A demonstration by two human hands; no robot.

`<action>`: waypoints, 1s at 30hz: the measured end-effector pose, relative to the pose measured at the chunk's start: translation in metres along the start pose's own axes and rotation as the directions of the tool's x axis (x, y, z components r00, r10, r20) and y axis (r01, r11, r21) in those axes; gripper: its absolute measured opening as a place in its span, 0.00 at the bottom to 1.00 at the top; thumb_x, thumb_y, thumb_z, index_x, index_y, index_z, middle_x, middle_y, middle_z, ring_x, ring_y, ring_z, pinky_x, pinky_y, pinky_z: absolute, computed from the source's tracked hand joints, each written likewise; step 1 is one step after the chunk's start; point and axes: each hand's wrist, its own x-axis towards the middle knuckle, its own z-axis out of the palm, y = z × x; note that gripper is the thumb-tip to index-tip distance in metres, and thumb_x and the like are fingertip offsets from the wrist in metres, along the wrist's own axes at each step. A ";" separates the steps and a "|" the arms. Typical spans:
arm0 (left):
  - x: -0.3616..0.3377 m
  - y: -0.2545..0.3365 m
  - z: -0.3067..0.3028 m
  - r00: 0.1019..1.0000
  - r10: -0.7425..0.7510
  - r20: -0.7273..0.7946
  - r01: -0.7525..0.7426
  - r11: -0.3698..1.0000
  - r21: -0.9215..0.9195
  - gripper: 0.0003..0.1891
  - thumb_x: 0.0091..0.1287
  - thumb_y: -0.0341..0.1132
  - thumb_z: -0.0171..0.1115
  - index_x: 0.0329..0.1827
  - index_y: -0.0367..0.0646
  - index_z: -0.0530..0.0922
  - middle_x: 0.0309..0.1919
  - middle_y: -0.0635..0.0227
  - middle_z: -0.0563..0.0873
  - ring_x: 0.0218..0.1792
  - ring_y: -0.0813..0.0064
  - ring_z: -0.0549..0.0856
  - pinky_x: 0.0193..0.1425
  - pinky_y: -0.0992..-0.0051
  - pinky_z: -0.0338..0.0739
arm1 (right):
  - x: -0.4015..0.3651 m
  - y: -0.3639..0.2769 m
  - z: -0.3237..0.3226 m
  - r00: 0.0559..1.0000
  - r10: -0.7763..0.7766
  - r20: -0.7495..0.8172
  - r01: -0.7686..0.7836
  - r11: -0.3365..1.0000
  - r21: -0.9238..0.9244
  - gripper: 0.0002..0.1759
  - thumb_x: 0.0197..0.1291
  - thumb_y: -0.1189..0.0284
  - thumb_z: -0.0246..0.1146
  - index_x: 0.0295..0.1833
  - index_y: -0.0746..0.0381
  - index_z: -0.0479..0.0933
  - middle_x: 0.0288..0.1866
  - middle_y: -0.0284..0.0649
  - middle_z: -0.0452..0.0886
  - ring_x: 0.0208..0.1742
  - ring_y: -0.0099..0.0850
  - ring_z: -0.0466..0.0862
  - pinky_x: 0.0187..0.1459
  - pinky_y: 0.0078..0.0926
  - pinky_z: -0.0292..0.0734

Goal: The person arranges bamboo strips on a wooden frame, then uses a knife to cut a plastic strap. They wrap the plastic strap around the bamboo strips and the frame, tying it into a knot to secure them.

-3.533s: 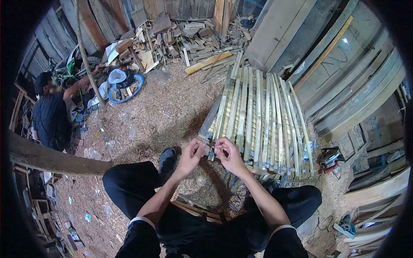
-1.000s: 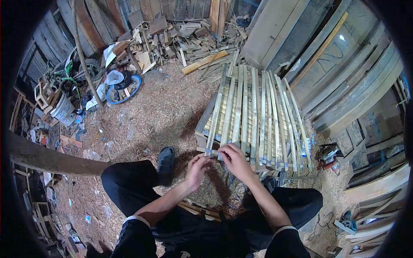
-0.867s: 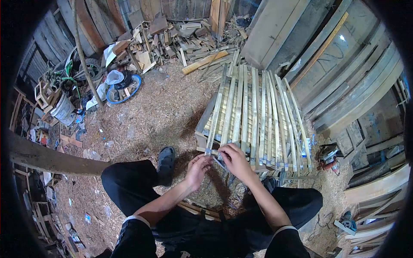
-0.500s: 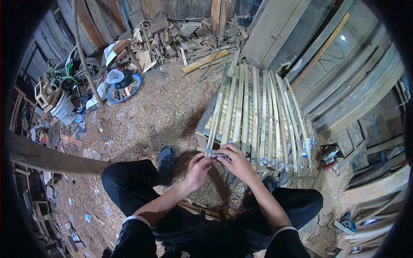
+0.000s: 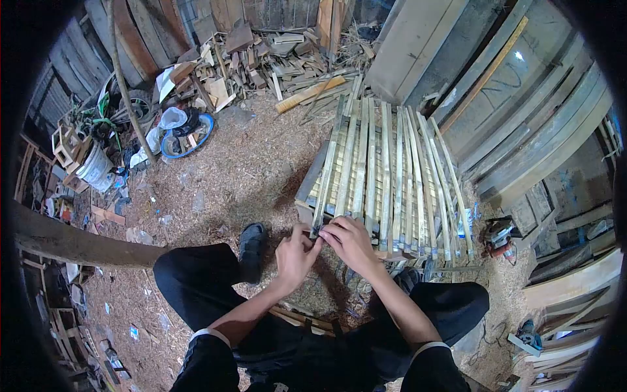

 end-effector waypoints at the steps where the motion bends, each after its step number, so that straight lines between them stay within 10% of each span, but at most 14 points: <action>1: 0.004 -0.002 0.000 1.000 -0.001 0.000 0.001 1.000 0.002 0.20 0.66 0.36 0.73 0.54 0.39 0.75 0.26 0.58 0.87 0.28 0.62 0.88 0.32 0.67 0.80 | 0.000 0.002 0.002 1.000 -0.011 -0.004 0.011 1.000 -0.001 0.08 0.67 0.68 0.67 0.45 0.61 0.87 0.44 0.40 0.83 0.49 0.41 0.82 0.53 0.42 0.75; 3: 0.012 -0.006 -0.002 0.984 0.180 0.015 -0.180 0.981 0.076 0.15 0.65 0.36 0.74 0.52 0.42 0.83 0.29 0.58 0.88 0.29 0.58 0.88 0.34 0.64 0.81 | 0.000 0.005 0.003 1.000 -0.027 -0.004 0.027 1.000 0.001 0.08 0.67 0.69 0.67 0.45 0.61 0.86 0.44 0.40 0.83 0.49 0.40 0.82 0.52 0.42 0.75; 18: 0.038 -0.012 -0.014 0.977 0.211 0.026 -0.211 0.977 0.006 0.08 0.66 0.35 0.70 0.38 0.39 0.88 0.37 0.60 0.87 0.42 0.52 0.83 0.53 0.58 0.75 | 0.000 0.006 0.000 0.992 0.109 0.060 -0.121 0.962 0.247 0.10 0.66 0.77 0.66 0.51 0.67 0.82 0.47 0.48 0.84 0.50 0.47 0.83 0.52 0.41 0.79; 23: 0.042 -0.007 -0.019 0.960 0.279 0.036 -0.281 0.953 0.115 0.07 0.66 0.35 0.71 0.38 0.41 0.88 0.38 0.65 0.88 0.43 0.59 0.80 0.51 0.61 0.71 | -0.001 -0.002 0.001 0.999 0.011 0.047 -0.003 0.987 -0.163 0.06 0.66 0.78 0.63 0.45 0.70 0.80 0.42 0.51 0.80 0.47 0.46 0.82 0.51 0.42 0.79; 30: 0.048 -0.009 -0.018 0.965 0.260 0.035 -0.262 0.947 0.188 0.06 0.64 0.37 0.72 0.37 0.45 0.89 0.37 0.72 0.90 0.44 0.64 0.80 0.54 0.63 0.65 | -0.003 -0.005 0.007 0.994 0.074 0.082 -0.073 0.997 -0.013 0.07 0.61 0.76 0.67 0.37 0.66 0.76 0.33 0.46 0.82 0.39 0.46 0.83 0.46 0.44 0.79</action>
